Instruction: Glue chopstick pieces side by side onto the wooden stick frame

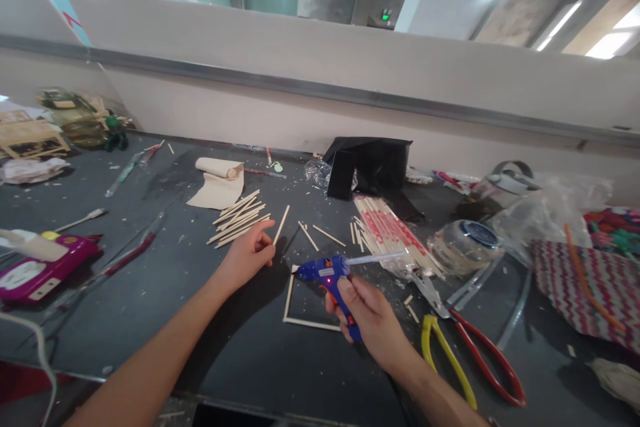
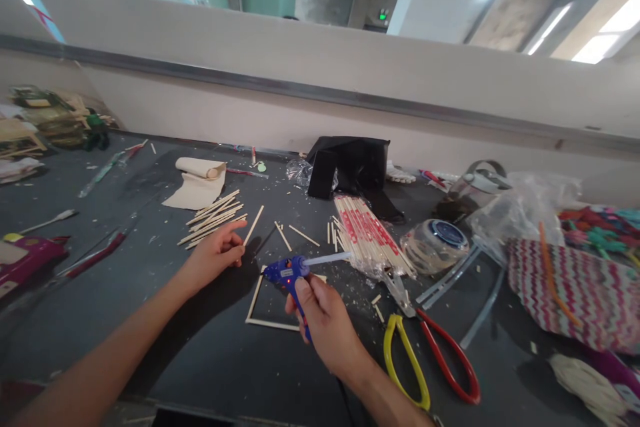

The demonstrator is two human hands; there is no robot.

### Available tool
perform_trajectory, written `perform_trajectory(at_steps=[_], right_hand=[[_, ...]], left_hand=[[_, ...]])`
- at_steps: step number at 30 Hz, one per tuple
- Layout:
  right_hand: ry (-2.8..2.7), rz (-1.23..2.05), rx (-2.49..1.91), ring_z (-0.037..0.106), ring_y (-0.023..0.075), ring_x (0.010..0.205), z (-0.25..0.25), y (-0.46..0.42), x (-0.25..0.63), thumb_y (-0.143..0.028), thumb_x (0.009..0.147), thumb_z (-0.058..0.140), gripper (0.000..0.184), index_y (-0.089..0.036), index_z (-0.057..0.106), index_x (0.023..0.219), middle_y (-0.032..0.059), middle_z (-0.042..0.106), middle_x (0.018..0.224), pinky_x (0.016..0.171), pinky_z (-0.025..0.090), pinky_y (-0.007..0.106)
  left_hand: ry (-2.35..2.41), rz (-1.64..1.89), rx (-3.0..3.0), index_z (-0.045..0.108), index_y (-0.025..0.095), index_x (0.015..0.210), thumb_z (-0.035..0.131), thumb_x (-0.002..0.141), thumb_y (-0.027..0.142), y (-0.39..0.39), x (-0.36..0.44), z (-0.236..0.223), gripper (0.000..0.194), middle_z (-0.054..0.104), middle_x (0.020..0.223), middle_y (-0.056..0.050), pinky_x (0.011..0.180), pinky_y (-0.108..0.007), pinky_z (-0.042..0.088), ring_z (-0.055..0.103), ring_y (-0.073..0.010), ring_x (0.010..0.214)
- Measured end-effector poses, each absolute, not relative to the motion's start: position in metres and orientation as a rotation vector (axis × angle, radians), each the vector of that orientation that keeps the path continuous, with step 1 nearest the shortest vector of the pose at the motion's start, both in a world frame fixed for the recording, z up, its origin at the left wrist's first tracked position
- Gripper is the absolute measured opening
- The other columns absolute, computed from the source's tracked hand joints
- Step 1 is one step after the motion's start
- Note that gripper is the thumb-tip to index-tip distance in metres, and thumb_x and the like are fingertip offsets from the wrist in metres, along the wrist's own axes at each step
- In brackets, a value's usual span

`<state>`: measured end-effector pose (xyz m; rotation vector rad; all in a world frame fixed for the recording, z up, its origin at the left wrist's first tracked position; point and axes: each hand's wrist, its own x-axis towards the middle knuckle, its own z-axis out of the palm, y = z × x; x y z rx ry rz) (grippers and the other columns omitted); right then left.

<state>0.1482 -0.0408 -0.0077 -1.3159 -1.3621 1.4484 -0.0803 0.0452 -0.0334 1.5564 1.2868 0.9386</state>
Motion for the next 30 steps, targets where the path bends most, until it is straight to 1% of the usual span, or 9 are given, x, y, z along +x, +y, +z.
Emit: perform_trajectory(at_steps=[5,10,18,30], right_hand=[[-1.358,1.445,-1.322,0.040,0.0052,0.041,-0.0078,-0.0406,0.1495,-0.061,0.086,0.043,0.048,-0.016,0.051,0.072,-0.0047,0.044,0.058,0.039,0.034,0.018],[-1.348,1.446,-1.310,0.040,0.0051,0.044,-0.0108,-0.0405,0.1479,-0.061,0.086,0.043,0.047,-0.016,0.051,0.073,-0.0027,0.048,0.063,0.040,0.034,0.018],[-1.381,1.400,-1.331,0.042,0.0057,0.047,-0.0132,-0.0413,0.1493,-0.059,0.088,0.043,0.046,-0.016,0.051,0.072,-0.0015,0.049,0.064,0.042,0.036,0.018],[-1.377,1.421,-1.306,0.041,0.0052,0.045,-0.0145,-0.0399,0.1494,-0.059,0.087,0.043,0.046,-0.016,0.050,0.073,-0.0014,0.051,0.066,0.041,0.035,0.018]], left_hand=[[1.302,0.936,1.564,0.044,0.015,0.124,0.054,0.073,0.026,0.0455,-0.0805,-0.0329,0.053,0.055,0.071,0.006,0.060,-0.027,0.046,0.059,-0.0118,0.054],[1.296,0.936,1.568,0.043,0.015,0.125,0.054,0.074,0.026,0.0461,-0.0806,-0.0349,0.054,0.055,0.072,0.005,0.060,-0.027,0.046,0.058,-0.0115,0.055],[1.290,0.931,1.569,0.042,0.015,0.127,0.054,0.075,0.024,0.0464,-0.0823,-0.0389,0.054,0.054,0.073,0.005,0.060,-0.026,0.046,0.058,-0.0110,0.055],[1.293,0.936,1.572,0.043,0.016,0.125,0.054,0.075,0.025,0.0467,-0.0822,-0.0378,0.052,0.055,0.073,0.005,0.060,-0.026,0.046,0.059,-0.0111,0.055]])
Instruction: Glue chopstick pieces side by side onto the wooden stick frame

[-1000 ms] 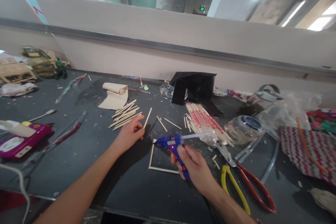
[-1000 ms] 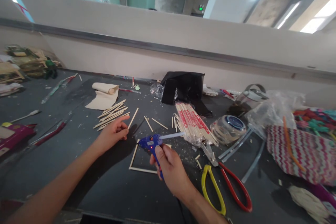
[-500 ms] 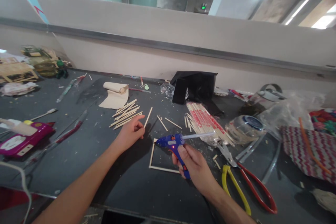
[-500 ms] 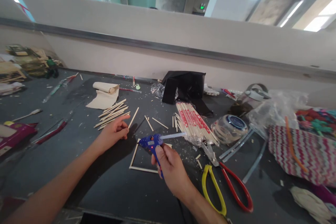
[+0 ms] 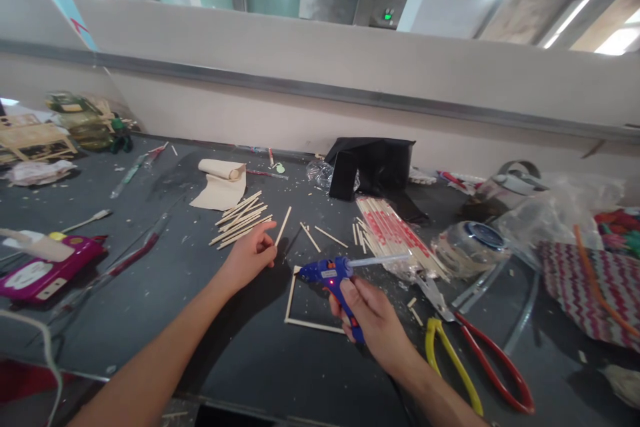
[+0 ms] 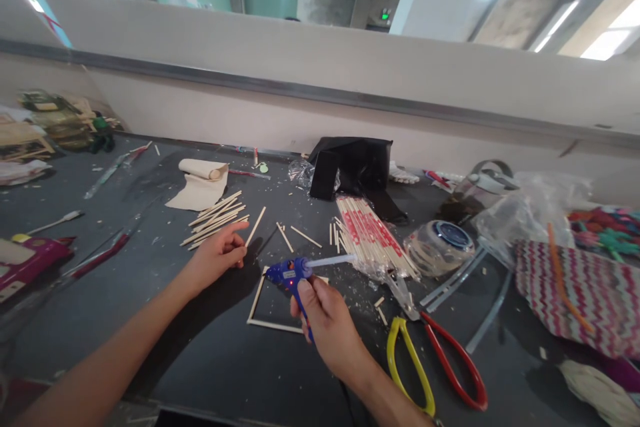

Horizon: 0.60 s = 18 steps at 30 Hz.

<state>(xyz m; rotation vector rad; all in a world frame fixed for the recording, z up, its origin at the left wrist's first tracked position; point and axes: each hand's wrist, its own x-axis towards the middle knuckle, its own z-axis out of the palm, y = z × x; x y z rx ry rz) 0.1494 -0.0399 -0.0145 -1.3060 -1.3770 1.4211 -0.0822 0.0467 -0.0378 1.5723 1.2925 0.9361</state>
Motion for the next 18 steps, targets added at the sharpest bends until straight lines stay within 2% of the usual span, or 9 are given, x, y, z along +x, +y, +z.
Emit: perform_trajectory(at_steps=[18], right_hand=[[-1.316,1.464,-1.275,0.039,0.0055,0.046,-0.0103,-0.0414,0.1501,-0.060,0.086,0.045,0.046,-0.017,0.049,0.072,-0.0023,0.048,0.064,0.041,0.036,0.018]], left_hand=[[1.294,0.942,1.556,0.044,0.017,0.125,0.054,0.074,0.027,0.0472,-0.0818,-0.0376,0.053,0.055,0.073,0.005,0.059,-0.026,0.045,0.059,-0.0108,0.054]])
